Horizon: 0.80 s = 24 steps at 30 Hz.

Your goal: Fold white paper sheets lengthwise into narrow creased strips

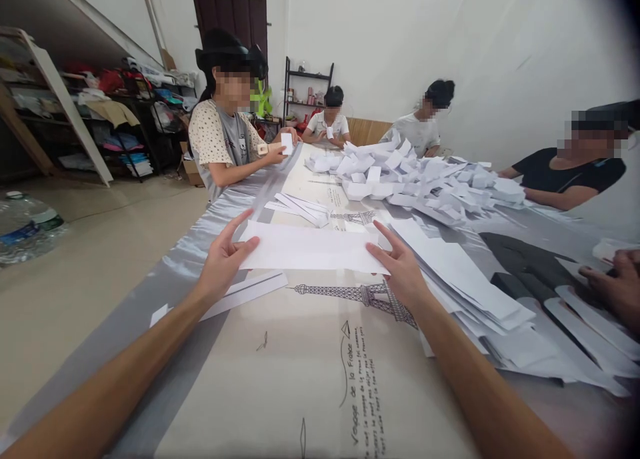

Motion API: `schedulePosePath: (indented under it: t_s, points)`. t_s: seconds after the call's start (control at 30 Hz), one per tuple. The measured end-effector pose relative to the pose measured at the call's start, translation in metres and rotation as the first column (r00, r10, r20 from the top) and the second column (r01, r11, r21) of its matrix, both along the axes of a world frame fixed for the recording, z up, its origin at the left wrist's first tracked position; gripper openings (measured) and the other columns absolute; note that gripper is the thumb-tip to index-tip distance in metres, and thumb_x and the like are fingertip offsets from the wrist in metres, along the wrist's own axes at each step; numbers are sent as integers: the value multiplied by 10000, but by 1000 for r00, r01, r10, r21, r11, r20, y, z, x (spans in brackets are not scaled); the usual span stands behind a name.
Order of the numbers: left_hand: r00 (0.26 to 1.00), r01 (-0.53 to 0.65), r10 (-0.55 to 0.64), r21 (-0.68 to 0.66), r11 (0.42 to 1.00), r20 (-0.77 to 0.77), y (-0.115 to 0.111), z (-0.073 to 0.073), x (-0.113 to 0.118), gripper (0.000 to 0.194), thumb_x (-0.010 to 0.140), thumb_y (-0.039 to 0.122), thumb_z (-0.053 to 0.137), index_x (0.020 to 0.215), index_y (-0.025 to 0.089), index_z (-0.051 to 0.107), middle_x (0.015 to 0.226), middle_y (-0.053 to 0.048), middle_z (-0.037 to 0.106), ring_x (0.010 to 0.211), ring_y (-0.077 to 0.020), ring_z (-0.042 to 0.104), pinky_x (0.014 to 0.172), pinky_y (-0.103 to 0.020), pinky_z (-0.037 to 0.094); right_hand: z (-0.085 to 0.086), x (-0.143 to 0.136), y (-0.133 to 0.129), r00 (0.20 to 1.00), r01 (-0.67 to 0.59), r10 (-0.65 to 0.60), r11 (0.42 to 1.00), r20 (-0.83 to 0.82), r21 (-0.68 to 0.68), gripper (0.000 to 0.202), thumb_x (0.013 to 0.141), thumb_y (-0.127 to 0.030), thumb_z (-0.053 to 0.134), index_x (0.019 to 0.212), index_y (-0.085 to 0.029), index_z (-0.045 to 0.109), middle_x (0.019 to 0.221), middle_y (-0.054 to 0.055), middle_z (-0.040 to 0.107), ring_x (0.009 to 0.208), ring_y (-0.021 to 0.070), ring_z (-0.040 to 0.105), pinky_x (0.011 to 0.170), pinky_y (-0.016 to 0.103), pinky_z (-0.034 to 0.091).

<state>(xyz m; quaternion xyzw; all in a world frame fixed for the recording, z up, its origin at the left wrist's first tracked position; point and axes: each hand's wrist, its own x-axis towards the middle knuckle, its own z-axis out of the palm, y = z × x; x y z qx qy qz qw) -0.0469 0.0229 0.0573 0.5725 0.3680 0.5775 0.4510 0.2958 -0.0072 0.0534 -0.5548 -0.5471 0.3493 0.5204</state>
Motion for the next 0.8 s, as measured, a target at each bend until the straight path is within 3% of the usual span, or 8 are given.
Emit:
schedulePosePath:
  t_s: [0.1,0.2,0.4,0.53,0.7,0.8]
  points:
    - [997,76,-76,11,997,-4,1,3,-1,918,821,330,788,1577,264,272,637,38,642,547,-118,580,546,-204,481,0,0,1,999,-13,13,1000,-37,-8,671,855,-540,695,1469,-370,485,553,-48,452,487,159,387,458,313,346]
    - [996,84,-83,32,996,-31,0,6,-1,887,811,316,793,1557,253,316,692,18,673,603,-133,618,585,-223,502,-1,1,2,999,-8,8,1000,-53,-12,667,857,-512,701,1472,-369,483,541,-62,405,475,139,323,444,300,319]
    - [996,-21,22,22,1000,-88,-4,3,3,722,847,385,744,1477,201,445,651,8,688,557,-169,677,522,-231,511,-7,-8,4,988,44,-50,998,-149,-45,707,844,-441,726,1490,-330,459,669,-27,558,637,175,543,685,382,560]
    - [996,-85,85,9,996,-3,-1,-3,3,787,844,398,730,1519,233,360,676,9,684,583,-206,711,477,-240,519,-10,-14,7,972,45,-64,995,-225,-88,688,829,-419,751,1455,-300,493,721,0,614,751,213,628,766,402,588]
    - [998,-13,16,-51,999,57,4,-5,1,636,787,382,782,1368,197,602,706,15,657,634,-133,622,580,-249,577,-9,-13,5,968,45,-61,997,-243,-70,721,828,-416,755,1477,-313,457,740,7,645,780,228,655,816,421,588]
    - [997,-38,40,-29,999,70,3,-4,1,757,775,379,802,1462,236,518,648,44,624,625,-119,550,584,-250,574,-7,-12,3,978,27,-35,999,-203,-42,743,838,-429,742,1504,-358,419,694,-14,608,775,223,640,819,421,581]
